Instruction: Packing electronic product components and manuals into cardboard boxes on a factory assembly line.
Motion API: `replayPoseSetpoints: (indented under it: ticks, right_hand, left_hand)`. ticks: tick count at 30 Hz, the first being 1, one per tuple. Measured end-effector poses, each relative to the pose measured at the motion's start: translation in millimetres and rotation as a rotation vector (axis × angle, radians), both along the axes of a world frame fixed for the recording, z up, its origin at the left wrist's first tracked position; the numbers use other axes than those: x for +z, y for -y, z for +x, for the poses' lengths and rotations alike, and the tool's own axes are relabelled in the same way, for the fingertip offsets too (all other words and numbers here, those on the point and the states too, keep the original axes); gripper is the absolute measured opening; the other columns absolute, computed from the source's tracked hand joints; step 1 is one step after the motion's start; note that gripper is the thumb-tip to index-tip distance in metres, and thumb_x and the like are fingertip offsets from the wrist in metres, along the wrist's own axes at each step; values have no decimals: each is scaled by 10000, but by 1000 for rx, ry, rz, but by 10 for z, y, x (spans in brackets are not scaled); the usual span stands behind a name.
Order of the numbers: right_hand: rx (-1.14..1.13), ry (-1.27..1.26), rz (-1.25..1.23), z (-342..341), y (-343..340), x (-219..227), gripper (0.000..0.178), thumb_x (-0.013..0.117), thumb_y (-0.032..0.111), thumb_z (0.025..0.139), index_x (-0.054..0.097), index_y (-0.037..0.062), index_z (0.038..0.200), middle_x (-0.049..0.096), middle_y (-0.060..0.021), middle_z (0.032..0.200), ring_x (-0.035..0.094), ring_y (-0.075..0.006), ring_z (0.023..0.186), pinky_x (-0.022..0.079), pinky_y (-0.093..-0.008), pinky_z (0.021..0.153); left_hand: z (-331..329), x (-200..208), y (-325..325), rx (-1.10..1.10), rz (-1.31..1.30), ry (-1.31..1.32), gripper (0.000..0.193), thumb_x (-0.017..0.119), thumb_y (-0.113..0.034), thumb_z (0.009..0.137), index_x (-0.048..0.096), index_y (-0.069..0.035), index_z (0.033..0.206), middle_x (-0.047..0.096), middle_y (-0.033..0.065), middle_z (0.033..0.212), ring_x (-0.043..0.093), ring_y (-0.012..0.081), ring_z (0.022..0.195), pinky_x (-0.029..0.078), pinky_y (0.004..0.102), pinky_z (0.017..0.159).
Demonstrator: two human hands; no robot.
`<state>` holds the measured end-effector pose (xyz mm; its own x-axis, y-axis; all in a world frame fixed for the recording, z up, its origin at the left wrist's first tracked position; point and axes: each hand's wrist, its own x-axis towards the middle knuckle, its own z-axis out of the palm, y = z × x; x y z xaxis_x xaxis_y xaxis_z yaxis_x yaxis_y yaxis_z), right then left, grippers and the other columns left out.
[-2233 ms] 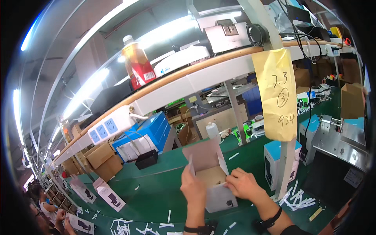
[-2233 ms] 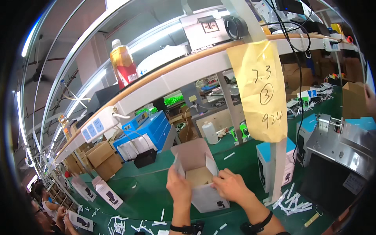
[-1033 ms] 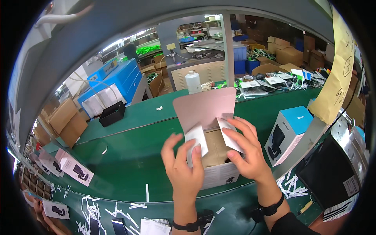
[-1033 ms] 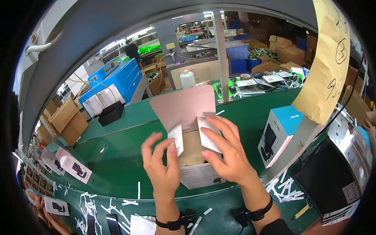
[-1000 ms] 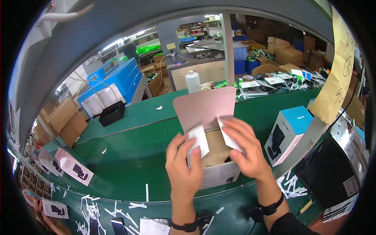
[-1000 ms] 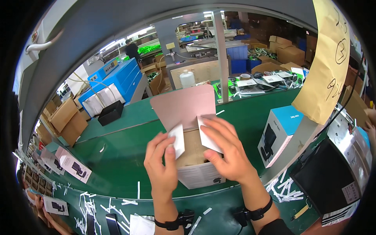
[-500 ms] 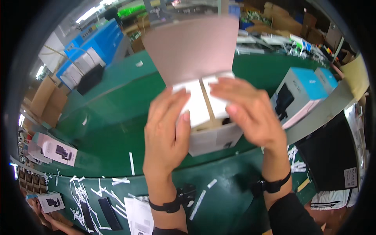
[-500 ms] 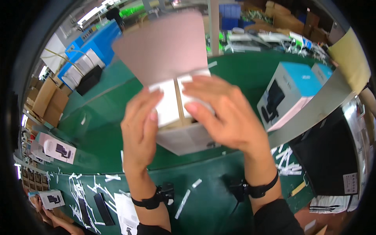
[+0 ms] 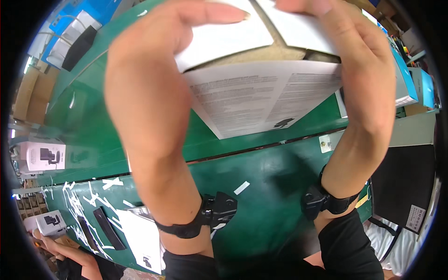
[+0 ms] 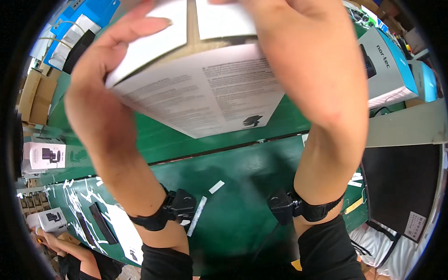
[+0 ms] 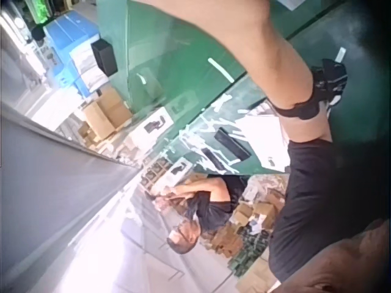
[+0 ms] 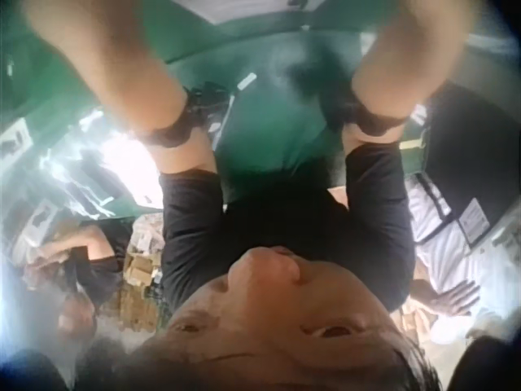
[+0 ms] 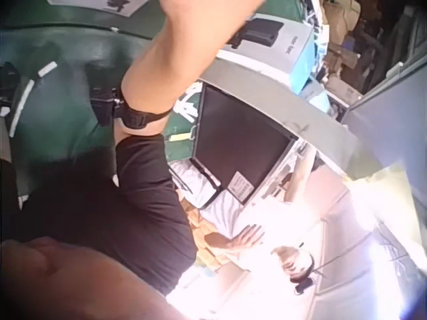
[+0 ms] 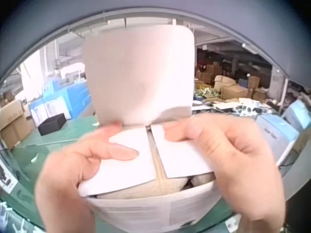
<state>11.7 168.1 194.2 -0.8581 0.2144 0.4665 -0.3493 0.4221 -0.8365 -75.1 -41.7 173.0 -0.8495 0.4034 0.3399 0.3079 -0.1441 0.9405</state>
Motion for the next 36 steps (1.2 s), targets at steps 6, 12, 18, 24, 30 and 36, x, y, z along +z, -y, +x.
replayPoseSetpoints:
  ticks: [6,12,18,24,30,36]
  right_hand:
    - [145,-29,135,269,-330,240,480,672,210,916,607,-14,1335,679,-175,1251,638,-301,1158,466,-400,1057]
    - [11,-10,177,133,-385,153,507,663,213,911,588,-30,1349,648,-173,1300,564,-317,1261,374,-420,1124]
    - [-219,-76,58,205,-60,301,760,696,123,809,416,-32,1497,406,-169,1555,270,-377,1496,274,-481,1188]
    - [-244,-193,555,217,-268,228,363,759,165,775,726,72,1125,654,-144,1259,482,-327,1317,235,-544,1200]
    - [391,-306,178,59,-567,-4,607,792,416,728,679,59,1206,582,-169,1363,422,-363,1393,119,-560,1235]
    - [247,-303,143,-66,-381,16,880,695,736,727,608,18,1229,550,-222,1376,430,-387,1370,118,-582,1222]
  left_hand:
    - [60,441,27,120,49,-126,632,608,-31,722,516,110,1332,477,236,1410,511,329,1294,387,380,1127]
    - [-15,241,-152,-90,298,195,749,590,27,648,445,108,1379,507,264,1357,545,334,1243,405,384,1113]
    - [-1,120,-336,-53,240,-131,332,702,-96,878,568,-25,1174,613,103,1197,609,178,1068,495,302,921]
    - [146,134,-334,167,143,-353,235,690,88,715,724,-45,906,709,88,983,631,206,956,493,343,868]
    - [28,230,-143,-2,-73,-581,367,809,-79,659,767,-99,1023,722,116,1118,579,394,1230,390,509,1072]
    - [290,466,-24,45,-517,-882,921,870,-552,637,587,-42,1350,572,199,1389,442,411,1385,289,549,1161]
